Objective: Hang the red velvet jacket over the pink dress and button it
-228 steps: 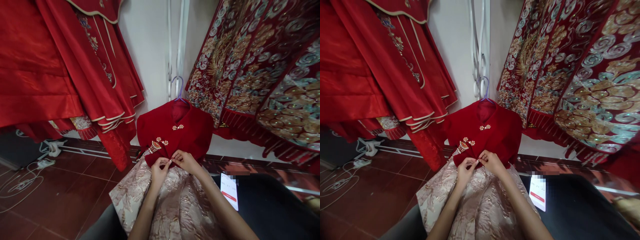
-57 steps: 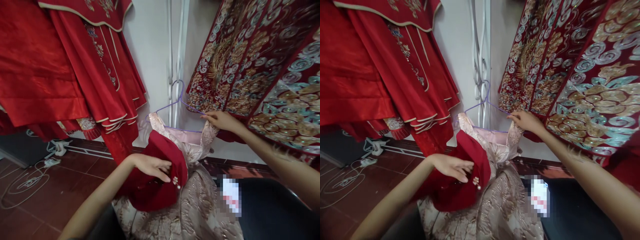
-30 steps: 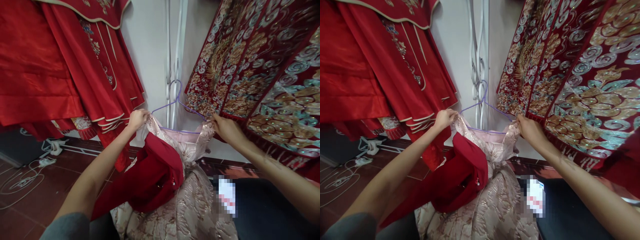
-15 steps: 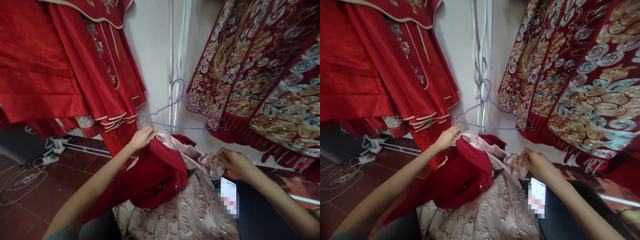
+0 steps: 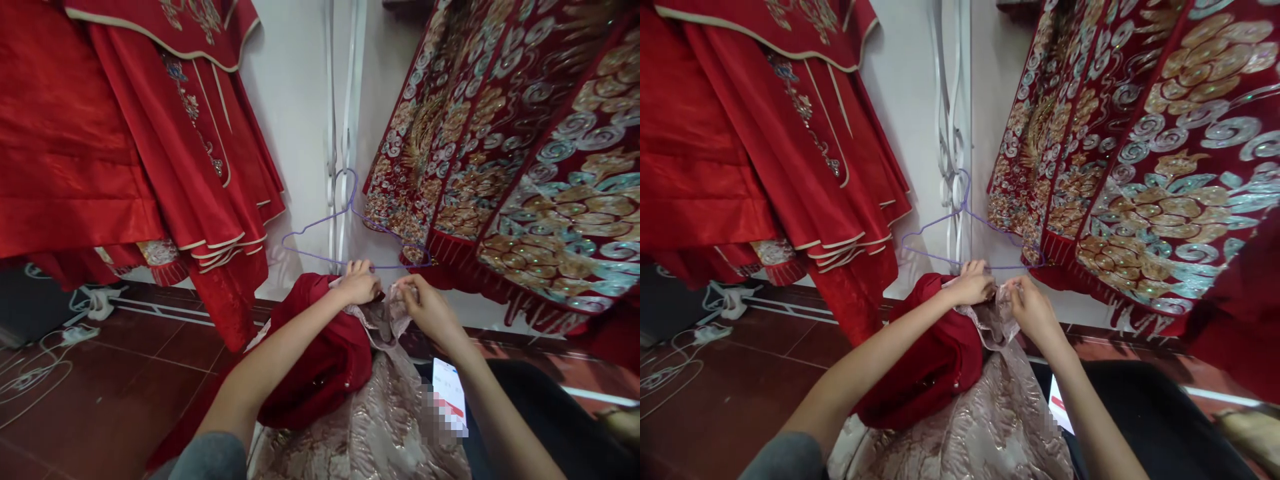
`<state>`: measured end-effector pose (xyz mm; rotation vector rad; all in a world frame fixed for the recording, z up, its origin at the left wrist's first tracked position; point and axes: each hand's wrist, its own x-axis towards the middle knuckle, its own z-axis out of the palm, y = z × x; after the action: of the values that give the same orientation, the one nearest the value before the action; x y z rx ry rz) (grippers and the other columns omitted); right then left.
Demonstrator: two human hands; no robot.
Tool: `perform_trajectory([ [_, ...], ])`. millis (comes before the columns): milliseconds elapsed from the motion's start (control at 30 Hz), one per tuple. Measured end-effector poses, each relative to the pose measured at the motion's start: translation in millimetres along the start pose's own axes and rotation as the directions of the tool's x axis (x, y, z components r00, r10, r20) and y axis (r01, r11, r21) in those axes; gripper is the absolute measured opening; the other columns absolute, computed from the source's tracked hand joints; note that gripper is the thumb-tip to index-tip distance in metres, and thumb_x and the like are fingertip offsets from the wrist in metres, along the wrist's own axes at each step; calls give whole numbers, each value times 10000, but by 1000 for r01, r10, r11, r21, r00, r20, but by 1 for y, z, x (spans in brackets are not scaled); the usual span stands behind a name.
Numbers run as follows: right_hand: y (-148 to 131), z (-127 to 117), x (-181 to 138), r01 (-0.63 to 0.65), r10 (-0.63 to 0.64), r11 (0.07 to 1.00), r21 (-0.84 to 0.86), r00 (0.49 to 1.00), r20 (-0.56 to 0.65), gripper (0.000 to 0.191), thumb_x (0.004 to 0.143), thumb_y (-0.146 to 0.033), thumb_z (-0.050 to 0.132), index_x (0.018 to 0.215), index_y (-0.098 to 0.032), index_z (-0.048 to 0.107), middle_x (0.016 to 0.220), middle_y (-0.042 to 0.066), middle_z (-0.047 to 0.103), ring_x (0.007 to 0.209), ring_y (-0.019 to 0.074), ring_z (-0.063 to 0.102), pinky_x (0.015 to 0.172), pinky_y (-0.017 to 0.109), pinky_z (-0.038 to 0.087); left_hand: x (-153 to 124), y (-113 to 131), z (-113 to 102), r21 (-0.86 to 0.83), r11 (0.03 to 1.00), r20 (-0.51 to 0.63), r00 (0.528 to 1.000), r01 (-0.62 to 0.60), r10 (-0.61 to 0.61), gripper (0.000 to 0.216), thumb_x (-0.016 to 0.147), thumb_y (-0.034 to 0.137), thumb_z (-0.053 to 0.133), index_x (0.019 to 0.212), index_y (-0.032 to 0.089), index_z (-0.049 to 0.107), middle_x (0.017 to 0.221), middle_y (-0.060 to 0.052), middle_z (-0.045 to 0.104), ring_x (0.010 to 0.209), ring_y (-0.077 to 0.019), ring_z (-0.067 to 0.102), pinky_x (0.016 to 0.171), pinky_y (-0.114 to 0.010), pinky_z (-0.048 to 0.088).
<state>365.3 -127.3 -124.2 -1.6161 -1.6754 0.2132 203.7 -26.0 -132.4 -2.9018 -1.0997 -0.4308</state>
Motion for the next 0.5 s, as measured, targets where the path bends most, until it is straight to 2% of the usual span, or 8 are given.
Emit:
perform_trajectory([
  [100,17,-9,3,-184,177,982,-42,975,-137,220,810,-361,430,919,-214,552,856,94,691,775,250,654,704,353,472,-11,-7,2,-85,996,18,1000,24,-22,300,909,396,445,964,236,694,1082,-88,541,1061,-246,474,963,-443,328],
  [167,30,-21,3,-343,320,934,-97,927,-198,218,777,-361,464,884,-201,565,815,114,684,752,270,648,678,365,464,-20,-14,-8,-166,986,54,999,6,3,304,914,421,449,964,250,696,1046,-62,553,1034,-221,477,962,-403,315],
  [233,41,-34,3,-429,397,892,-141,893,-210,229,762,-379,482,851,-192,581,822,138,684,747,287,643,663,377,456,-27,-20,-21,-246,969,97,994,-19,44,284,910,413,473,957,243,696,1023,-42,571,1027,-201,482,973,-371,298],
  [367,48,-47,2,-465,433,871,-158,879,-198,249,757,-385,476,876,-207,603,821,126,682,723,278,638,645,377,457,-30,-25,-34,-356,933,141,983,-60,117,264,910,372,490,937,217,702,1012,-30,596,1023,-178,499,1008,-338,268],
  [467,54,-47,0,-430,399,894,-127,892,-211,234,752,-383,462,867,-232,598,793,96,680,685,261,631,631,378,462,-28,-23,-33,-335,942,140,987,-31,83,249,904,350,500,937,209,703,1027,-34,596,1049,-187,496,1016,-347,263],
  [500,57,-47,0,-384,355,916,-115,911,-212,224,750,-385,462,853,-236,594,772,92,677,651,257,623,607,380,459,-27,-22,-31,-320,947,142,988,-16,65,250,904,349,498,942,208,702,1035,-35,596,1058,-192,495,1015,-354,264],
])
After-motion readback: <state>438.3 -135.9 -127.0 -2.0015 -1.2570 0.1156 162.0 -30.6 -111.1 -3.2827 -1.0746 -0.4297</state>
